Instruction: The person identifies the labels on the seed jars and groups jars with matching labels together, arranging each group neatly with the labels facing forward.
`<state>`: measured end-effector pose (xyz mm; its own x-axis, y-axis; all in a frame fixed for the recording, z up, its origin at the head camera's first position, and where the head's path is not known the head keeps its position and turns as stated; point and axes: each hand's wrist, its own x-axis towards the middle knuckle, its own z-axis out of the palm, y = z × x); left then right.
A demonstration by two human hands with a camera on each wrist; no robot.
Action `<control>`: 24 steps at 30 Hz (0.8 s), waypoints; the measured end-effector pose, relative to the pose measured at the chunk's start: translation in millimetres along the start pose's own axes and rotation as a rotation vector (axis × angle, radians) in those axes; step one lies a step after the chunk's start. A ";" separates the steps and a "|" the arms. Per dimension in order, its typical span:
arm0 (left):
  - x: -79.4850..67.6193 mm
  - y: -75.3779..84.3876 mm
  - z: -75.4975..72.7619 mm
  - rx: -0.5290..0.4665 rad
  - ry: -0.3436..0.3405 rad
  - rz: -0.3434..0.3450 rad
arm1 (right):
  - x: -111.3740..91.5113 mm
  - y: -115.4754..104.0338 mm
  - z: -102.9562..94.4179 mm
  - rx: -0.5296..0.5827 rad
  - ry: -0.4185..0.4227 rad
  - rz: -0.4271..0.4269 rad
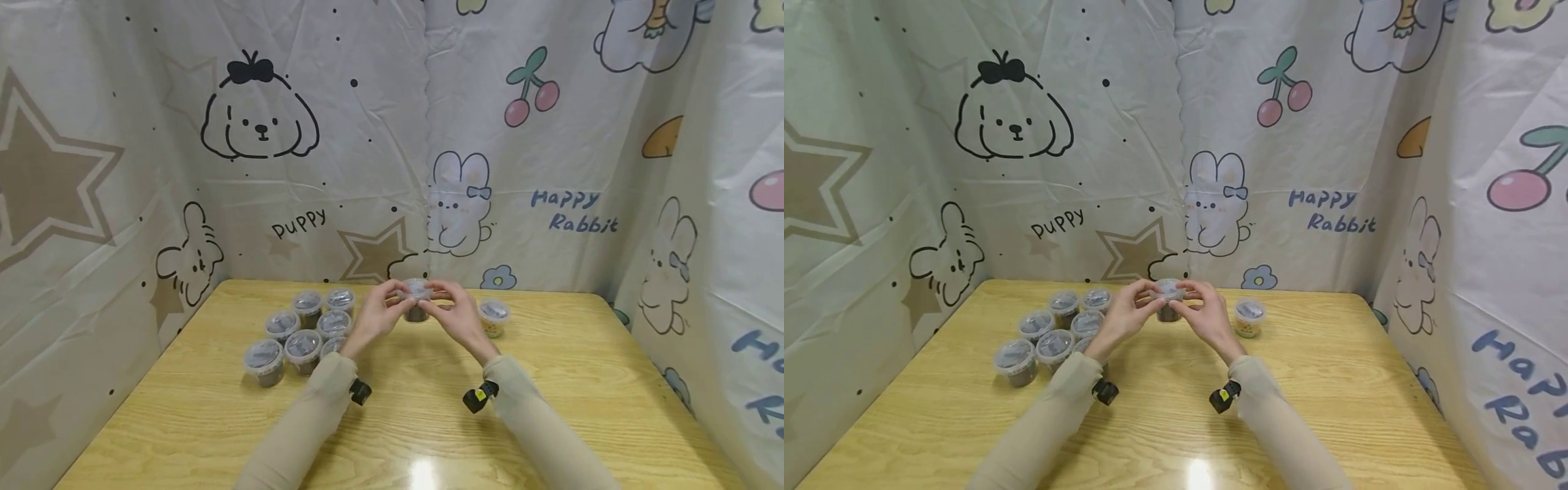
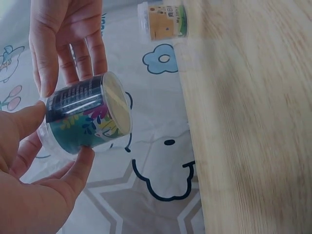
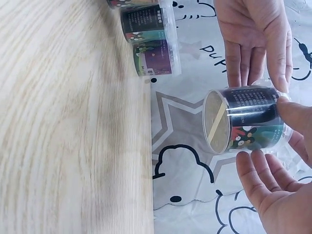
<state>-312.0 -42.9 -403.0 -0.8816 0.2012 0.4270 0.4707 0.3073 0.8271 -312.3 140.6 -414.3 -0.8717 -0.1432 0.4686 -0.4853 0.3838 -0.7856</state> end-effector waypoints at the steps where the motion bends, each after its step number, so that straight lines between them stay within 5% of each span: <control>1: -0.5 0.6 0.5 -0.010 -0.004 0.001 | -0.3 0.2 -0.3 0.005 0.001 0.000; 9: -3.6 2.6 2.9 -0.007 -0.010 -0.034 | -4.4 -1.5 -3.6 0.043 -0.006 0.045; 19: -5.1 1.4 3.9 -0.041 -0.005 -0.027 | -14.0 -38.2 -9.3 0.049 -0.033 0.062; 24: -9.0 10.5 0.9 -0.064 -0.019 -0.021 | -10.6 -22.3 -6.6 0.043 -0.040 0.071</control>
<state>-299.1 -40.6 -398.4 -0.8899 0.2133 0.4032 0.4488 0.2516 0.8575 -291.8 139.6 -399.0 -0.9054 -0.1534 0.3958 -0.4243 0.3549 -0.8331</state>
